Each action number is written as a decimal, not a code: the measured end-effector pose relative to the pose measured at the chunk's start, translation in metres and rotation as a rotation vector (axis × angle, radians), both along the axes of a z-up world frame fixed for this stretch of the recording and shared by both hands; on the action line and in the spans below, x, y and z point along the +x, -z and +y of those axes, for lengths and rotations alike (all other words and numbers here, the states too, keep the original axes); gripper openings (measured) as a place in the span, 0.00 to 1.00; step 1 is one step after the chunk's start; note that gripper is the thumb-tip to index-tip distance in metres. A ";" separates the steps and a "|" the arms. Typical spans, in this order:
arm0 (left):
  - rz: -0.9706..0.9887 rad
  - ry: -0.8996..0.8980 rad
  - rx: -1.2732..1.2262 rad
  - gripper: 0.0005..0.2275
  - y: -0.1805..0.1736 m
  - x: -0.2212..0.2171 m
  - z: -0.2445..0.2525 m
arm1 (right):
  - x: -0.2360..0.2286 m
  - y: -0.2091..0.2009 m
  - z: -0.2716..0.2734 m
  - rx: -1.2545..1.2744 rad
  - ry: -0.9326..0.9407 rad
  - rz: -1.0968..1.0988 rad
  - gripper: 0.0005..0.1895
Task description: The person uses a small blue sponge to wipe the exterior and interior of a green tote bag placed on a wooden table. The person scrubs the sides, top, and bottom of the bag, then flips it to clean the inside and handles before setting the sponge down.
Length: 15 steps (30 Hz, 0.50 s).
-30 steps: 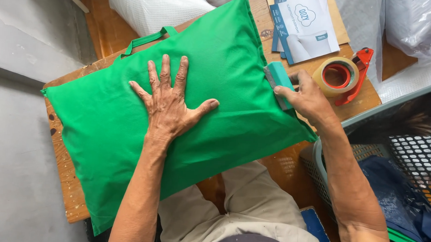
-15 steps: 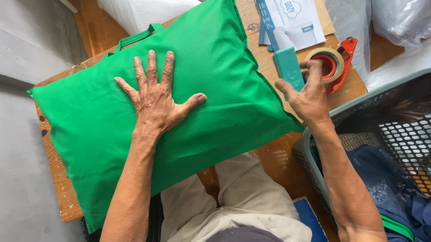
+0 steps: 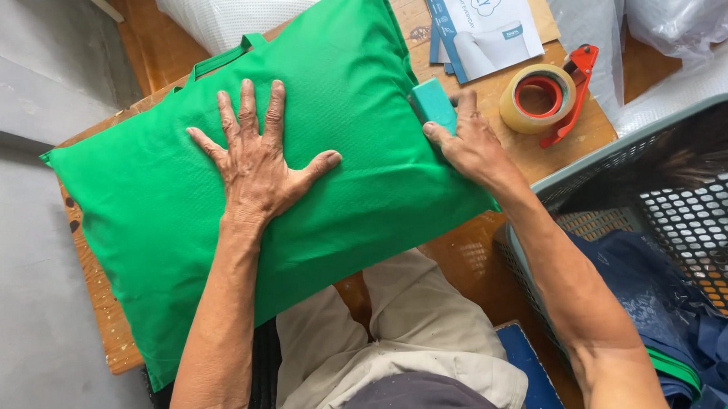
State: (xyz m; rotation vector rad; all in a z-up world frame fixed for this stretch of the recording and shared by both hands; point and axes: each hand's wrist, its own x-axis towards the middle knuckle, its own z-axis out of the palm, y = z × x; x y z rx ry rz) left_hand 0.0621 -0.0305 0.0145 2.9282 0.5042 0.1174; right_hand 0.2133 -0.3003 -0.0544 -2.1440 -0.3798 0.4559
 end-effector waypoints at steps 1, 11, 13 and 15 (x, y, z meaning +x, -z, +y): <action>-0.007 -0.001 0.004 0.50 0.000 0.000 0.000 | 0.011 0.023 -0.002 -0.135 0.006 -0.080 0.29; -0.030 0.002 0.021 0.50 0.003 -0.002 0.000 | -0.020 0.047 -0.050 -0.417 0.023 -0.087 0.29; -0.031 -0.001 0.006 0.50 0.002 -0.002 0.004 | -0.034 0.028 -0.058 -0.344 0.074 -0.224 0.28; -0.023 -0.005 -0.010 0.50 0.004 -0.003 0.006 | -0.049 0.010 -0.061 -0.272 0.120 -0.352 0.27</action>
